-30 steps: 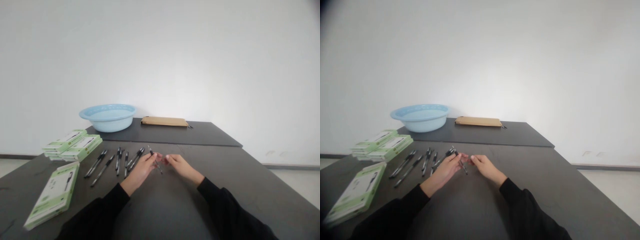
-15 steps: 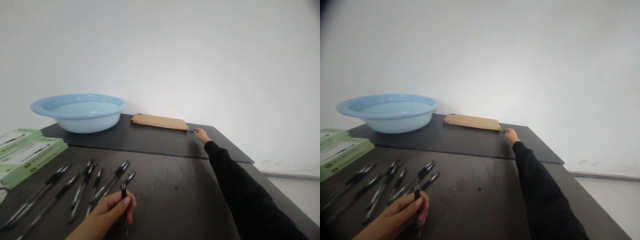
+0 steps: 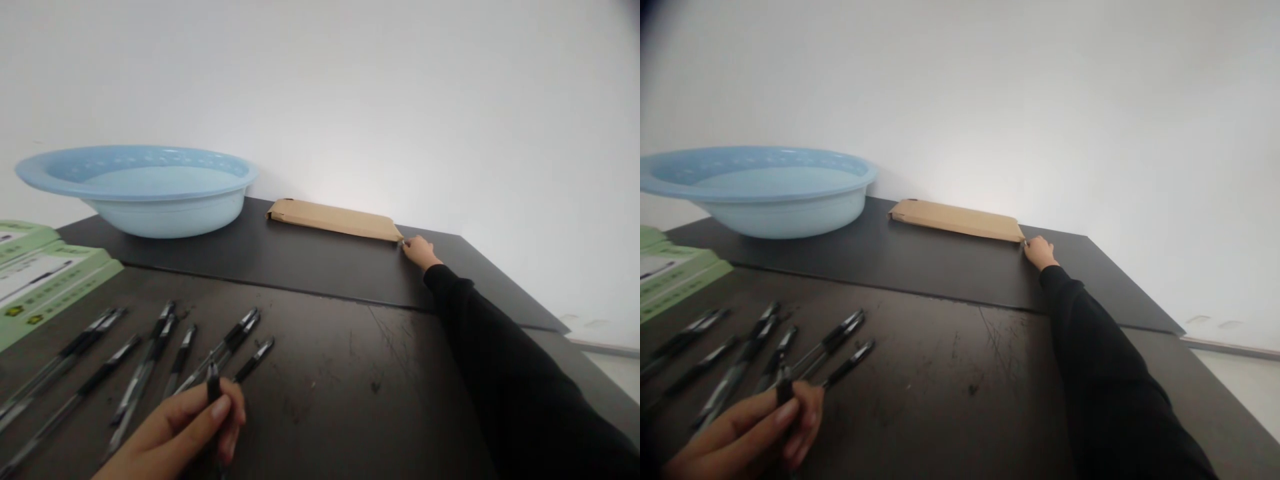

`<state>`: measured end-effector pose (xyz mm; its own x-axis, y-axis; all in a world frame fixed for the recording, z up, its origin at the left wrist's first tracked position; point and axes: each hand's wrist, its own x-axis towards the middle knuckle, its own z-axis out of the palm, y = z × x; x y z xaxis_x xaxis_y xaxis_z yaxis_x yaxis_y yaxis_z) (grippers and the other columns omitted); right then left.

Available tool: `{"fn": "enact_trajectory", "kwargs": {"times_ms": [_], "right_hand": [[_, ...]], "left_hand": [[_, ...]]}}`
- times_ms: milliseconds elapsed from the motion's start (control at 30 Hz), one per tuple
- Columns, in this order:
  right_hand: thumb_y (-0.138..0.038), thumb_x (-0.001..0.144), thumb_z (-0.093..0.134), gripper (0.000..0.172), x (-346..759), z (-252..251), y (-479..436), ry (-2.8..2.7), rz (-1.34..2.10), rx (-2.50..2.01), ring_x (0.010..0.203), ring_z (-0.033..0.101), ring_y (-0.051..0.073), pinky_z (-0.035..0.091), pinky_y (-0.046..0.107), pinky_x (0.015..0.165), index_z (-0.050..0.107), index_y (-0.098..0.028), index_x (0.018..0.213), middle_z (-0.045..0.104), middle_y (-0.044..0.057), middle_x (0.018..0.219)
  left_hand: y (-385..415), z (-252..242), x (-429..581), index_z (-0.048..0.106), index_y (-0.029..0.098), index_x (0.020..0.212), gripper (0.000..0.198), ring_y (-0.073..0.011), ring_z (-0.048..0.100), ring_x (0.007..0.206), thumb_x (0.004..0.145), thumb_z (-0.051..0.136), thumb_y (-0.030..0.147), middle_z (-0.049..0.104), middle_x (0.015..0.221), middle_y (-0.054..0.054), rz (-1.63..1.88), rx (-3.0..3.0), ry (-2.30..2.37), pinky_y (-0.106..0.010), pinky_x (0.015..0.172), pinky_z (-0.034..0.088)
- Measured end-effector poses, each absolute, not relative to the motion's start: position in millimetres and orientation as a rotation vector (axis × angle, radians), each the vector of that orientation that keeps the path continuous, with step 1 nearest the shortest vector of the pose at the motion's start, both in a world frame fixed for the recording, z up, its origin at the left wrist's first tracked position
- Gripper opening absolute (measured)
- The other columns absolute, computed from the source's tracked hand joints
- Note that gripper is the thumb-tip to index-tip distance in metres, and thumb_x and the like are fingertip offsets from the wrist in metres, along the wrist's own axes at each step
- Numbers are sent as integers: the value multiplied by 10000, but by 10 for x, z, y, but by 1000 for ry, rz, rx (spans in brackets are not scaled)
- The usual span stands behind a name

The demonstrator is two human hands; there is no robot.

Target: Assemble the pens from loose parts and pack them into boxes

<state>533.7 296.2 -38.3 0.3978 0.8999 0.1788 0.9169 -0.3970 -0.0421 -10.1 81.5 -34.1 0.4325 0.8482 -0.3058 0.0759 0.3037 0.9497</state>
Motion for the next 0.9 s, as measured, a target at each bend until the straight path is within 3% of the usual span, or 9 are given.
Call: {"fn": "enact_trajectory", "kwargs": {"times_ms": [133, 267, 467, 600, 700, 800, 900], "right_hand": [[-253, 865, 462, 338, 5296, -416, 2862, -1644, -241, -2488, 1031, 592, 293, 396, 384, 905, 740, -89, 969, 642, 210, 1089], [-266, 869, 453, 354, 5212, -467, 2736, -1581, -298, -2414, 974, 605, 274, 408, 327, 844, 749, -84, 934, 661, 203, 1020], [-311, 884, 426, 418, 5025, -380, 2536, -1400, -402, -2208, 1032, 582, 309, 420, 376, 852, 725, -107, 1093, 648, 210, 1118], [-314, 877, 437, 414, 4832, -222, 2285, -1374, -353, -2048, 966, 634, 282, 457, 365, 838, 735, -108, 1078, 709, 179, 1056], [-395, 832, 547, 402, 4527, -127, 1902, -1331, -103, -1808, 887, 673, 266, 494, 364, 805, 749, -119, 1043, 747, 144, 984], [-444, 687, 734, 443, 4015, -64, 1334, -1209, 332, -1537, 774, 674, 245, 511, 386, 764, 762, -121, 989, 758, 121, 867], [-449, 644, 793, 397, 3376, -17, 718, -1211, 710, -1367, 672, 644, 192, 515, 370, 708, 778, -171, 927, 746, 73, 762]], "left_hand": [[813, -316, -95, 638, 230, 623, 527, -170, 466, 520, 611, 643, 757, 555, 533, -31, 603, 1219, 1065, -314, 544, 370], [774, -195, -54, 658, 215, 694, 526, -166, 487, 542, 660, 618, 739, 566, 545, -20, 570, 1300, 1081, -298, 566, 388], [778, -235, -34, 609, 178, 733, 486, -131, 476, 547, 756, 596, 663, 547, 561, 5, 672, 1297, 1000, -255, 556, 363], [765, -315, -8, 608, 165, 783, 433, -117, 468, 535, 822, 565, 594, 526, 556, 16, 715, 1325, 934, -242, 543, 343], [736, -292, 72, 605, 154, 783, 396, -113, 473, 534, 840, 564, 543, 509, 551, 21, 736, 1358, 913, -243, 545, 347], [705, -247, 210, 598, 154, 842, 345, -99, 454, 521, 853, 560, 497, 479, 548, 41, 807, 1330, 868, -232, 526, 332], [641, -184, 377, 558, 177, 931, 304, -63, 327, 432, 812, 632, 446, 363, 489, 106, 911, 1190, 753, -212, 469, 281]]}}
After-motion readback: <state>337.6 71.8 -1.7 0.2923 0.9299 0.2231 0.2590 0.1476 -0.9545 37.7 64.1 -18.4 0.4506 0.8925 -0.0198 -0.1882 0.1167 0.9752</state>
